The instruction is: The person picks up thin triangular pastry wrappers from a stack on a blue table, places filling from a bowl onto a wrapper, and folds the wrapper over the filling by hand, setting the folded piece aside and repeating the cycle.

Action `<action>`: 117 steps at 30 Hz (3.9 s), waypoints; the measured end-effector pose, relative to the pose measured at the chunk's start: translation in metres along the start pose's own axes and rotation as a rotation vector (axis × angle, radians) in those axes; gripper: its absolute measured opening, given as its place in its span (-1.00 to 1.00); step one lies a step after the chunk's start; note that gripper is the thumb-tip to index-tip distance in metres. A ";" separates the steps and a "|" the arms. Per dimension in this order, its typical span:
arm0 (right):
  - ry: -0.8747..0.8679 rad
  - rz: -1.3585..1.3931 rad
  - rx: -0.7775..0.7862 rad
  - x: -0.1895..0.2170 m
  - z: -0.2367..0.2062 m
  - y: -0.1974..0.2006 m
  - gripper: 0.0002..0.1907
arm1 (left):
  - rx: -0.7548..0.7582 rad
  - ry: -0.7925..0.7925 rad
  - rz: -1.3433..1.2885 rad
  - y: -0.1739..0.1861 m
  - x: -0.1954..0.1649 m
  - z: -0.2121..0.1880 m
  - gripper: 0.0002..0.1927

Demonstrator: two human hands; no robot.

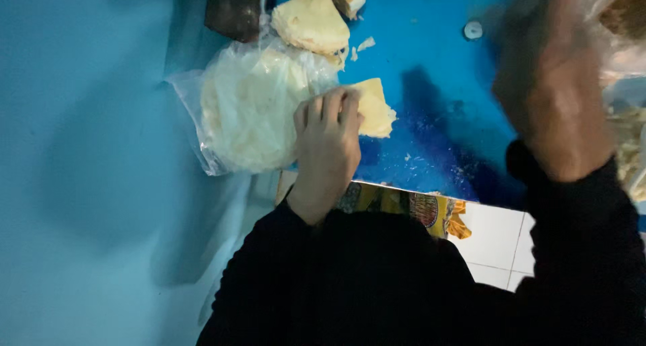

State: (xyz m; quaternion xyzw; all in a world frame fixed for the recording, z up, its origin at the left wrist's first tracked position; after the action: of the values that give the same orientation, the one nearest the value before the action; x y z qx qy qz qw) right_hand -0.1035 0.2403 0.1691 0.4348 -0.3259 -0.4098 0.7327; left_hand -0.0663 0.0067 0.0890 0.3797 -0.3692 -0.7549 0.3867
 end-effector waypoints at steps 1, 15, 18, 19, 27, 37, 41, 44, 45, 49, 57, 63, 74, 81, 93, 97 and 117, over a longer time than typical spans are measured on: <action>-0.016 -0.046 -0.040 -0.001 0.006 0.011 -0.61 | 0.008 0.004 0.002 0.001 0.000 0.003 -0.72; -0.429 0.832 0.392 0.024 -0.056 -0.010 -0.18 | 0.266 0.120 -1.031 -0.011 -0.033 -0.006 -0.73; -0.258 0.889 0.320 0.031 -0.077 -0.017 0.01 | 0.390 0.127 -1.104 -0.021 -0.049 -0.013 -0.73; -0.198 0.902 0.284 0.035 -0.086 -0.020 0.08 | 0.437 0.124 -1.133 -0.024 -0.055 -0.016 -0.72; -0.588 0.840 0.576 0.035 -0.138 -0.054 -0.10 | 0.479 -0.010 -1.032 -0.010 -0.049 -0.039 -0.54; -0.123 0.126 -0.031 -0.003 -0.060 0.020 -0.43 | 0.361 0.102 -1.015 0.003 -0.034 -0.034 -0.68; -0.195 0.571 0.318 0.018 -0.061 -0.005 -0.31 | 0.334 0.184 -1.022 0.006 -0.022 -0.032 -0.74; -0.264 0.045 -0.010 0.006 -0.055 0.008 -0.51 | 0.285 0.127 -0.974 0.009 -0.020 -0.034 -0.78; -0.311 0.120 0.007 0.003 -0.056 0.008 -0.52 | 0.234 0.070 -0.908 0.009 -0.023 -0.032 -0.79; -0.335 0.449 0.192 0.010 -0.068 -0.002 -0.42 | 0.030 -0.177 -0.726 0.008 -0.031 -0.029 -0.81; -0.269 0.472 0.210 0.023 -0.072 -0.021 -0.39 | 0.174 -0.412 -0.472 -0.025 -0.048 -0.034 -0.66; -0.260 0.494 0.185 0.010 -0.092 -0.027 -0.50 | 0.169 -0.472 -0.363 -0.035 -0.047 -0.043 -0.68; 0.143 -0.585 0.299 0.024 -0.099 -0.038 -0.33 | 0.181 -0.431 -0.449 -0.047 -0.041 -0.058 -0.66; 0.041 -0.139 0.308 0.030 -0.102 -0.028 -0.35 | 0.169 -0.432 -0.443 -0.049 -0.041 -0.058 -0.66; 0.220 -0.598 0.241 0.036 -0.100 -0.044 -0.40 | 0.157 -0.432 -0.440 -0.057 -0.041 -0.065 -0.66; 0.020 -0.180 0.174 0.024 -0.090 -0.035 -0.53 | 0.151 -0.422 -0.452 -0.053 -0.040 -0.065 -0.68; 0.021 -0.236 0.130 0.031 -0.100 -0.040 -0.48 | 0.162 -0.428 -0.437 -0.056 -0.041 -0.066 -0.67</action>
State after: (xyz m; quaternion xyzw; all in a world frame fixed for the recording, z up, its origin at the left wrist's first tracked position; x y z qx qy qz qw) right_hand -0.0190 0.2385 0.0956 0.5208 -0.2909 -0.4666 0.6531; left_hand -0.0093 0.0489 0.0242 0.3120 -0.4108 -0.8512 0.0973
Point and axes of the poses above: each hand's wrist, its own z-axis towards the middle knuckle, its own y-axis out of the back of the hand, x = y × z, the point moved 4 cm from there along z, towards the middle knuckle
